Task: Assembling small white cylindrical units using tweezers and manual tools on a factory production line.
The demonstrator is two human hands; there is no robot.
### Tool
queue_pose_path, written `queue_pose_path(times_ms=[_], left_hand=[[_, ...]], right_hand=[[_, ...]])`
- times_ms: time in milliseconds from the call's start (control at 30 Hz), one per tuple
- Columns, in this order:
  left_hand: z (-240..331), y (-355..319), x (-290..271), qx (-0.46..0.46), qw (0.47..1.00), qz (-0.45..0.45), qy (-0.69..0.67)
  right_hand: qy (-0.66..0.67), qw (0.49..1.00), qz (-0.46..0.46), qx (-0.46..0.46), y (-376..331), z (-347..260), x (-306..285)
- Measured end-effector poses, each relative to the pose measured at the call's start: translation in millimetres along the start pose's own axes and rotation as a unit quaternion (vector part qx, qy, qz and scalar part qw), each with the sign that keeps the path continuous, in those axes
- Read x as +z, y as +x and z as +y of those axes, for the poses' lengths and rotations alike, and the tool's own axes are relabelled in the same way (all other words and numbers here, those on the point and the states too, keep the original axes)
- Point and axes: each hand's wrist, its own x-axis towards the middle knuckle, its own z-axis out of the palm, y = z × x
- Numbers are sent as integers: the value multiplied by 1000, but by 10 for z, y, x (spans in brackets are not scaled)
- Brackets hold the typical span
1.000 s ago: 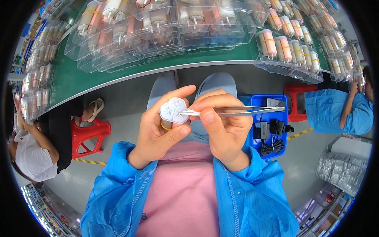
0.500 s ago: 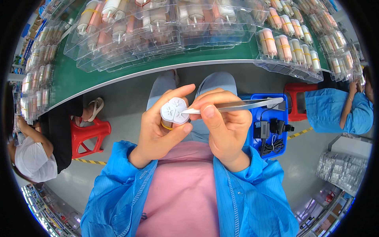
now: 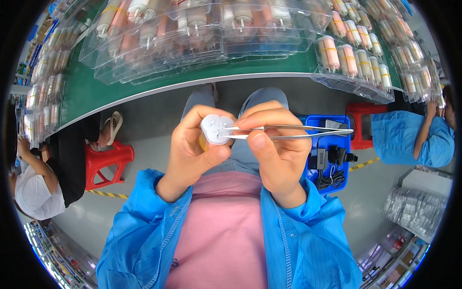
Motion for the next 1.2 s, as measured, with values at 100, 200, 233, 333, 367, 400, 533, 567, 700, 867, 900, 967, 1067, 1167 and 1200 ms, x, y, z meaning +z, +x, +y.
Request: queue_pose_path(times_ms=[100, 200, 233, 333, 367, 400, 533, 567, 700, 867, 900, 967, 1067, 1167, 1200], left_hand=[[56, 16, 13, -17, 1000, -15, 1], [58, 0, 27, -33, 999, -13, -27], [49, -6, 38, -40, 999, -8, -32], [49, -15, 42, -43, 999, -6, -23], [52, -17, 42, -40, 999, -9, -8], [56, -16, 47, -40, 999, -9, -8], [56, -17, 48, -32, 999, -8, 6], [52, -19, 44, -30, 999, -9, 11], [41, -19, 37, -19, 1000, -10, 22], [49, -17, 51, -8, 999, -15, 28], [51, -17, 52, -8, 999, -14, 28], [55, -13, 49, 3, 998, -18, 52], [71, 2, 44, 28, 996, -21, 79], [72, 10, 29, 43, 992, -21, 117], [76, 9, 18, 43, 992, -21, 117]], right_hand=[[-13, 1000, -6, -14, 2, 3, 6], [-12, 1000, -3, -16, 6, -9, 24], [-12, 1000, -4, -15, 9, -26, 36], [-3, 1000, -4, 6, 7, -67, 56], [-18, 1000, -7, -3, 7, -59, 47], [-33, 999, -10, -12, 6, -52, 38], [-39, 999, -10, -9, 5, -41, 24], [-43, 999, -12, -10, 8, -40, 22], [-49, 999, -13, -9, 11, -35, 28], [-48, 999, -9, 3, 9, -41, 31], [-50, 999, -7, 6, 8, -40, 27], [-52, 999, -6, 6, 7, -45, 24], [-65, 998, -11, -3, 10, -42, 21], [-94, 995, -30, -19, 22, -32, -8], [-113, 992, -43, -26, 24, -30, -17]])
